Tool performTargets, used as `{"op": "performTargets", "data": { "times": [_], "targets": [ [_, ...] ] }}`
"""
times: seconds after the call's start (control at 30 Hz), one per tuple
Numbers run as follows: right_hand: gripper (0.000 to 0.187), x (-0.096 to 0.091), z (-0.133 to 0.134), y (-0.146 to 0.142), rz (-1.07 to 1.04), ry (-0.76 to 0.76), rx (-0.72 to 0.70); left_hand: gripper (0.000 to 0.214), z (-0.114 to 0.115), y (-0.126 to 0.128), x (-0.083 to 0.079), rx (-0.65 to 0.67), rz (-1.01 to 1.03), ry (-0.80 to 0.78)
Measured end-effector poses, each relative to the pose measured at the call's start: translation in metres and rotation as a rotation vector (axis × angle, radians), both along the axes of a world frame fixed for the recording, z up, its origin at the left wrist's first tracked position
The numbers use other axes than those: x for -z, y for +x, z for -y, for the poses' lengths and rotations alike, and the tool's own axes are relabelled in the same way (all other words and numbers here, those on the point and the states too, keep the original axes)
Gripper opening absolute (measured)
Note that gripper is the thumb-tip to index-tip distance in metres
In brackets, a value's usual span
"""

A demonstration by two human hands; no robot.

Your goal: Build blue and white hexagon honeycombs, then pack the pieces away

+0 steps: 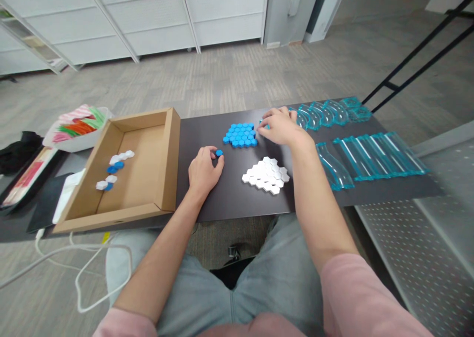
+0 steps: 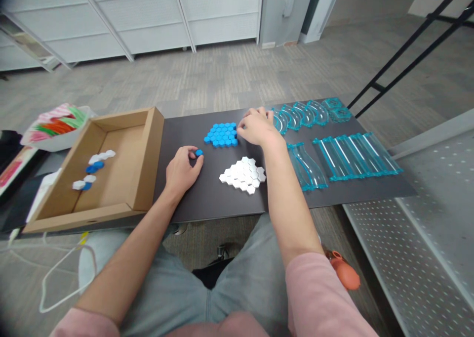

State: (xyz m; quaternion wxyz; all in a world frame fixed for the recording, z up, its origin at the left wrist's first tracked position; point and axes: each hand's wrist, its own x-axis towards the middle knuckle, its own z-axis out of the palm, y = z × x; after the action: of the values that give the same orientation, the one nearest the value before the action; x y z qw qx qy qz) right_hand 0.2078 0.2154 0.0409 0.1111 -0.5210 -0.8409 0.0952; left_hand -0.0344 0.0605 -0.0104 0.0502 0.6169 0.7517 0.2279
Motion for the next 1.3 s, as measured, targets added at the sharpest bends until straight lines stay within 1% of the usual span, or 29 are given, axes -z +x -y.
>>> {"op": "performTargets", "data": {
  "times": [0.17, 0.33, 0.47, 0.53, 0.63, 0.83, 1.07, 1.3],
  "targets": [
    [0.031, -0.005, 0.006, 0.000, -0.036, 0.012, -0.016, 0.022, -0.001, -0.001, -0.001, -0.016, 0.030, 0.005],
    [0.031, -0.004, 0.006, 0.003, -0.085, 0.019, -0.045, 0.022, -0.005, 0.000, -0.007, -0.016, 0.026, -0.058],
    [0.031, 0.000, 0.003, 0.005, -0.097, 0.006, -0.045, 0.030, -0.013, 0.002, -0.009, -0.017, 0.075, -0.070],
    [0.031, 0.001, 0.002, 0.006, -0.117, 0.004, -0.051, 0.034, -0.017, 0.002, -0.009, -0.036, 0.120, -0.062],
    [0.033, 0.001, 0.001, 0.008, -0.131, -0.007, -0.057, 0.034, -0.022, 0.003, -0.009, -0.057, 0.166, -0.057],
    [0.033, 0.002, -0.003, 0.015, -0.113, -0.010, -0.060, 0.031, -0.026, 0.005, -0.007, -0.045, 0.231, -0.032],
    [0.035, 0.004, -0.004, 0.015, -0.092, 0.013, -0.073, 0.030, -0.026, 0.006, -0.005, -0.058, 0.241, -0.024],
    [0.033, 0.003, -0.003, 0.012, -0.084, 0.004, -0.073, 0.029, -0.027, 0.005, -0.003, -0.052, 0.263, -0.007]
  ]
}}
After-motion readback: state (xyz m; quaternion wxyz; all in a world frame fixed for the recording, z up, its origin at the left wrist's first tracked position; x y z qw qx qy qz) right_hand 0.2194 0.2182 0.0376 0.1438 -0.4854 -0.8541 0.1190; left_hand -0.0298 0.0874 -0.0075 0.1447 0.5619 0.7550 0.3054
